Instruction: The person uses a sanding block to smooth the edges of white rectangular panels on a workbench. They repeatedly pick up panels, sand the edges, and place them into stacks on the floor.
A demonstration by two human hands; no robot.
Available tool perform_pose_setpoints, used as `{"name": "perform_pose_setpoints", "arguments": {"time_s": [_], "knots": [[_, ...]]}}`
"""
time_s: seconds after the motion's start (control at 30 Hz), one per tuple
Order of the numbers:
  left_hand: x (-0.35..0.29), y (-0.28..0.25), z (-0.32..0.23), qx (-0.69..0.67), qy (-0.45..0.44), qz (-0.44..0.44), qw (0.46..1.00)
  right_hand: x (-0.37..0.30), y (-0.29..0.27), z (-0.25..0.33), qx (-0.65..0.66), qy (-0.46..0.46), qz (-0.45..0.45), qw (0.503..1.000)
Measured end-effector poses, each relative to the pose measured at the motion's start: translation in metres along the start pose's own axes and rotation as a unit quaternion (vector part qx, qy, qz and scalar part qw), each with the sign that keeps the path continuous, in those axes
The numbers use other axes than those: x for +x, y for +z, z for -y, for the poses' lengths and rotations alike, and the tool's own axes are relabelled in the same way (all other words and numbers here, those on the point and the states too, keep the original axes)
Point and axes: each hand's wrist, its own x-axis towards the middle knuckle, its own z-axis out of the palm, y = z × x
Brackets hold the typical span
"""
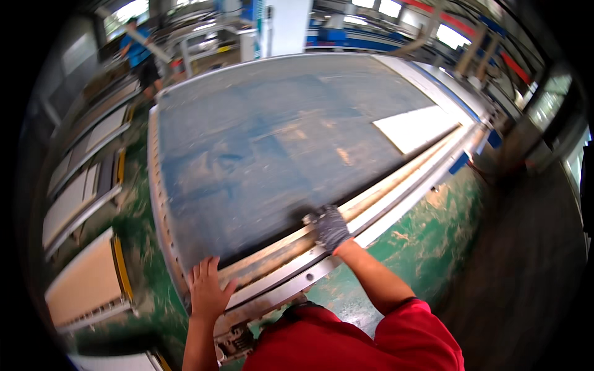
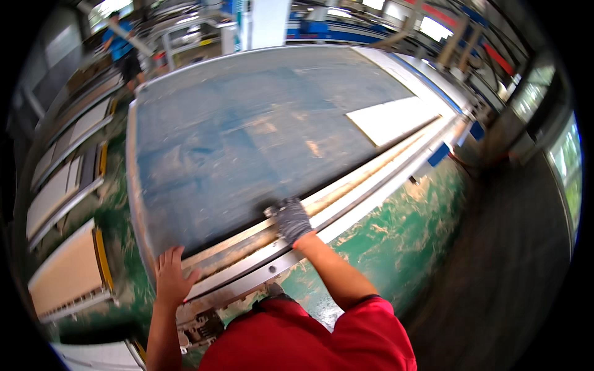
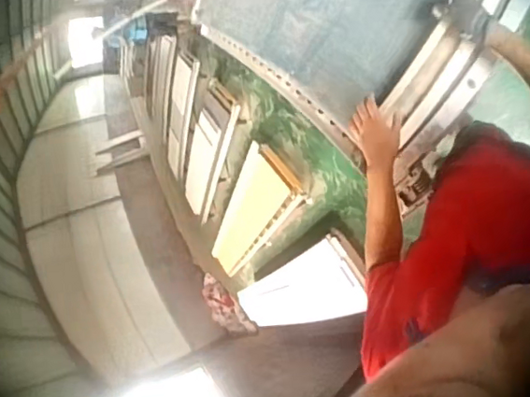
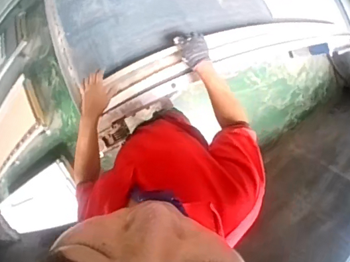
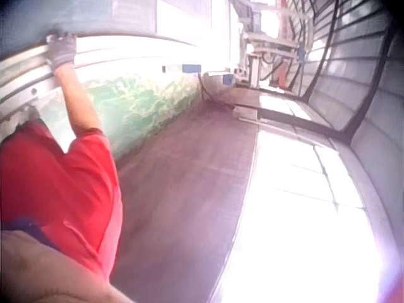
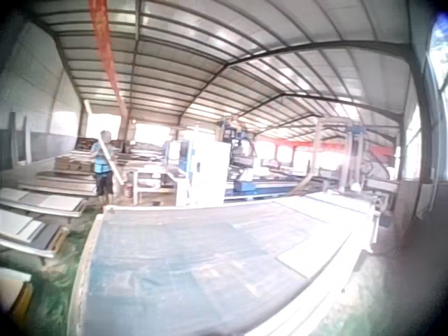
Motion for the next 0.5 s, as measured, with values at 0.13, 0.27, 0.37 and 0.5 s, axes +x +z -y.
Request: {"name": "perform_pose_setpoints", "arguments": {"time_s": [0.13,0.27,0.37,0.5], "knots": [[0.025,0.019,-0.013,-0.008,0.036,0.128,0.991,-0.018,-0.006,-0.004,0.061,0.028,-0.037,0.997],[0.033,0.042,-0.004,-0.078,0.011,0.197,0.977,-0.037,-0.001,-0.004,0.117,0.003,-0.138,0.983],[0.033,0.045,-0.003,-0.125,0.005,0.211,0.970,-0.044,0.000,-0.004,0.153,-0.017,-0.219,0.963],[0.043,0.030,-0.011,-0.180,-0.057,0.282,0.941,-0.051,-0.013,-0.007,0.187,-0.016,-0.282,0.941]]}}
